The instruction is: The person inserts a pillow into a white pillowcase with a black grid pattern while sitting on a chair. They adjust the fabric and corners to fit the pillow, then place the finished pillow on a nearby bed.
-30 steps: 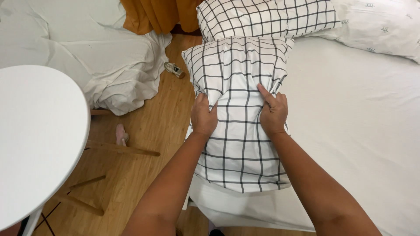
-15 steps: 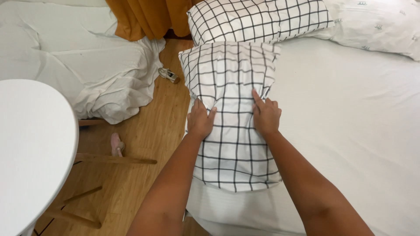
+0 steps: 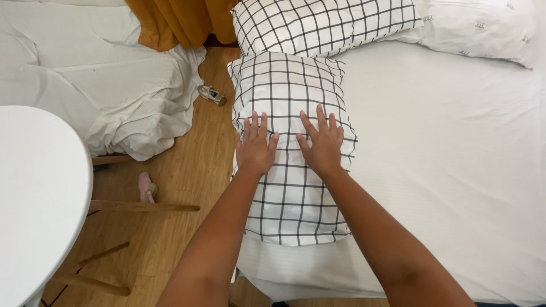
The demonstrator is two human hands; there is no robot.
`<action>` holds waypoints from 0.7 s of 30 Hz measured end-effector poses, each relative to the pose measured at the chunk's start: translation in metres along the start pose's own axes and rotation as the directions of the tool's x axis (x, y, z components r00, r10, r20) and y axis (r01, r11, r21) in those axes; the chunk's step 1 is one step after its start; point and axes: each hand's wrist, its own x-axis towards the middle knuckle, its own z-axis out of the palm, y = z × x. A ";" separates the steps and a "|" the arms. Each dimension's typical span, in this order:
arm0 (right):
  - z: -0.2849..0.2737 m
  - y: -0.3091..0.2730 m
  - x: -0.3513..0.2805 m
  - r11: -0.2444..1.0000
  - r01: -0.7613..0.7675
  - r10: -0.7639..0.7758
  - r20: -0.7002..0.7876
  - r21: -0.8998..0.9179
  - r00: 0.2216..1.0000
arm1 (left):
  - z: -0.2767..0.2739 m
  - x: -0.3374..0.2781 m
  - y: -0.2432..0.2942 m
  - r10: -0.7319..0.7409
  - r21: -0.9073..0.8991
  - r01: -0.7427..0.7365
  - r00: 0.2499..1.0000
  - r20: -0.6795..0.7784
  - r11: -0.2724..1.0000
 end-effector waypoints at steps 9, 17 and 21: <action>-0.035 -0.050 -0.034 0.985 0.170 -0.166 -0.095 0.039 0.982 | -0.056 -0.045 0.010 0.122 0.051 -0.112 0.938 -0.324 0.992; -0.062 -0.120 -0.055 0.962 0.270 -0.269 -0.023 0.053 0.963 | -0.088 -0.092 -0.021 0.033 0.057 -0.012 0.921 -0.389 0.998; -0.061 -0.149 -0.063 0.938 0.335 -0.335 -0.016 0.086 0.942 | -0.107 -0.115 -0.046 0.014 0.080 0.024 0.898 -0.440 0.996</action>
